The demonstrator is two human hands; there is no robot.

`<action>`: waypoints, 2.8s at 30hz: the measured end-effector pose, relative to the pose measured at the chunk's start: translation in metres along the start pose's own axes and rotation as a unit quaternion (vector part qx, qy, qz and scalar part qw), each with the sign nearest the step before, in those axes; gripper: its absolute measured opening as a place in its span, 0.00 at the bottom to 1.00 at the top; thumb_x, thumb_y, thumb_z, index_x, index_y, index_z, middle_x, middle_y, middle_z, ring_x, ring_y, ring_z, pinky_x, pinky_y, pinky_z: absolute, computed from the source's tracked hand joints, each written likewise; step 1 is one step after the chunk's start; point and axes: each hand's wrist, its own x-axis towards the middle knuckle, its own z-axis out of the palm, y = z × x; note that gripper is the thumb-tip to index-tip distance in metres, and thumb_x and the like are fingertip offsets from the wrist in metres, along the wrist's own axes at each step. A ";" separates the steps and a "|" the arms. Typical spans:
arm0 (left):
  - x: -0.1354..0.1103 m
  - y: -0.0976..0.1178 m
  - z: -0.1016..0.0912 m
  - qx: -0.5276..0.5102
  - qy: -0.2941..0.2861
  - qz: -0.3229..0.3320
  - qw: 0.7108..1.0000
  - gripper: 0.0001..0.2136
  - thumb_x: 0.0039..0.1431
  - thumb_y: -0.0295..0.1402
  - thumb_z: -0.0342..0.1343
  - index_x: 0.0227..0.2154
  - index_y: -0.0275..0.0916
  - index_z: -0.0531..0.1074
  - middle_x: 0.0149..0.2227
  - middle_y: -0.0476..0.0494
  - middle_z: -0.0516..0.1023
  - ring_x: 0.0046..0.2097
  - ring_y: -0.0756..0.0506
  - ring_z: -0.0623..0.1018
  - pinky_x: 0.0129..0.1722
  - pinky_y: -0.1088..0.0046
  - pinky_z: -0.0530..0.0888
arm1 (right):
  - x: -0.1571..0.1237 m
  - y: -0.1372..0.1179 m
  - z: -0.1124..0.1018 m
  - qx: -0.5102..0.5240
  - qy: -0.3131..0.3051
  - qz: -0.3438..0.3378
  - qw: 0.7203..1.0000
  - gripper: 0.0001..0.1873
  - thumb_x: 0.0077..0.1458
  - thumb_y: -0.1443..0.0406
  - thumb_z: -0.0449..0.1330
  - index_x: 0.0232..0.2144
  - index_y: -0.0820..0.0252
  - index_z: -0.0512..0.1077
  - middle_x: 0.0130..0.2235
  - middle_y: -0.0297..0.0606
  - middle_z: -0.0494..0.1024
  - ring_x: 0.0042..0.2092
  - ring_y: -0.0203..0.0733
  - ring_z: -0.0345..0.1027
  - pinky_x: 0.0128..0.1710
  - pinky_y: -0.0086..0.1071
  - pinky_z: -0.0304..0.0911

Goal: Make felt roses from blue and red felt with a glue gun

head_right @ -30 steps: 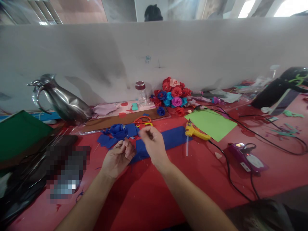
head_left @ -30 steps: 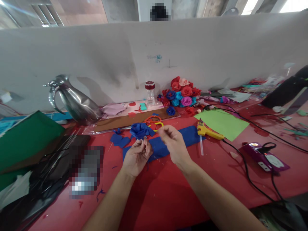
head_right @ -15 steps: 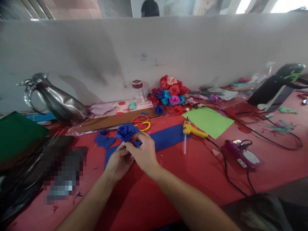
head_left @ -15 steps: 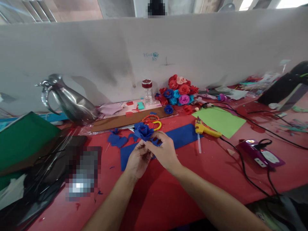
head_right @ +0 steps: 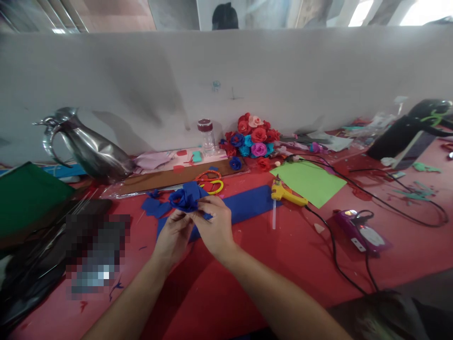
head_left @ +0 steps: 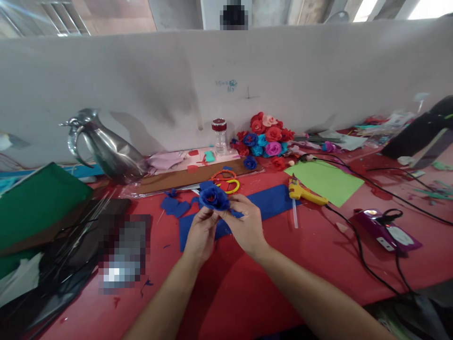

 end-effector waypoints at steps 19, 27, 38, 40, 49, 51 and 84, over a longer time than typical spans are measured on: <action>0.000 0.039 -0.008 -0.086 0.024 0.053 0.995 0.20 0.36 0.22 0.58 0.37 0.41 0.79 0.28 0.51 0.76 0.28 0.53 0.72 0.33 0.77 0.71 | 0.001 0.005 0.003 0.028 -0.010 0.055 0.998 0.04 0.47 0.64 0.64 0.26 0.58 0.77 0.28 0.35 0.78 0.29 0.38 0.68 0.31 0.31 0.64; -0.003 0.011 -0.002 0.146 0.071 0.064 0.985 0.10 0.40 0.33 0.67 0.29 0.39 0.80 0.33 0.46 0.81 0.37 0.46 0.75 0.45 0.69 0.70 | 0.003 0.010 0.005 0.142 -0.005 0.156 0.977 0.08 0.44 0.61 0.65 0.29 0.59 0.77 0.29 0.36 0.80 0.34 0.41 0.71 0.37 0.34 0.67; -0.012 0.006 0.009 0.144 0.052 0.114 0.982 0.11 0.41 0.33 0.68 0.31 0.40 0.80 0.32 0.47 0.81 0.44 0.42 0.76 0.49 0.66 0.70 | -0.006 0.005 0.006 -0.076 0.006 0.022 0.997 0.08 0.50 0.65 0.57 0.22 0.58 0.73 0.24 0.35 0.74 0.26 0.38 0.64 0.28 0.30 0.62; -0.008 0.005 0.005 0.115 0.053 0.105 0.986 0.10 0.41 0.34 0.68 0.29 0.40 0.80 0.30 0.48 0.81 0.41 0.44 0.77 0.46 0.68 0.72 | -0.008 0.004 0.006 -0.104 -0.006 -0.020 0.994 0.08 0.51 0.66 0.56 0.23 0.58 0.74 0.26 0.37 0.75 0.28 0.38 0.66 0.30 0.30 0.63; 0.007 0.015 -0.014 -0.035 0.026 -0.054 0.998 0.06 0.37 0.23 0.63 0.22 0.35 0.74 0.22 0.49 0.74 0.26 0.52 0.73 0.32 0.76 0.72 | 0.016 -0.006 -0.011 0.166 -0.054 0.151 0.973 0.06 0.47 0.63 0.57 0.23 0.58 0.71 0.21 0.31 0.71 0.23 0.34 0.64 0.24 0.27 0.59; 0.007 0.014 -0.014 -0.027 0.021 -0.072 0.997 0.07 0.34 0.20 0.60 0.21 0.35 0.73 0.22 0.48 0.75 0.27 0.51 0.74 0.33 0.74 0.73 | 0.023 -0.006 -0.017 0.210 -0.085 0.198 0.954 0.11 0.49 0.59 0.59 0.22 0.59 0.72 0.23 0.33 0.73 0.25 0.35 0.66 0.25 0.27 0.60; 0.010 0.012 -0.009 0.089 0.006 0.000 0.996 0.07 0.32 0.28 0.70 0.17 0.38 0.77 0.20 0.50 0.77 0.26 0.51 0.74 0.32 0.74 0.73 | 0.029 -0.006 -0.019 0.209 -0.095 0.159 0.960 0.07 0.47 0.61 0.62 0.25 0.59 0.75 0.23 0.29 0.72 0.26 0.31 0.64 0.29 0.27 0.61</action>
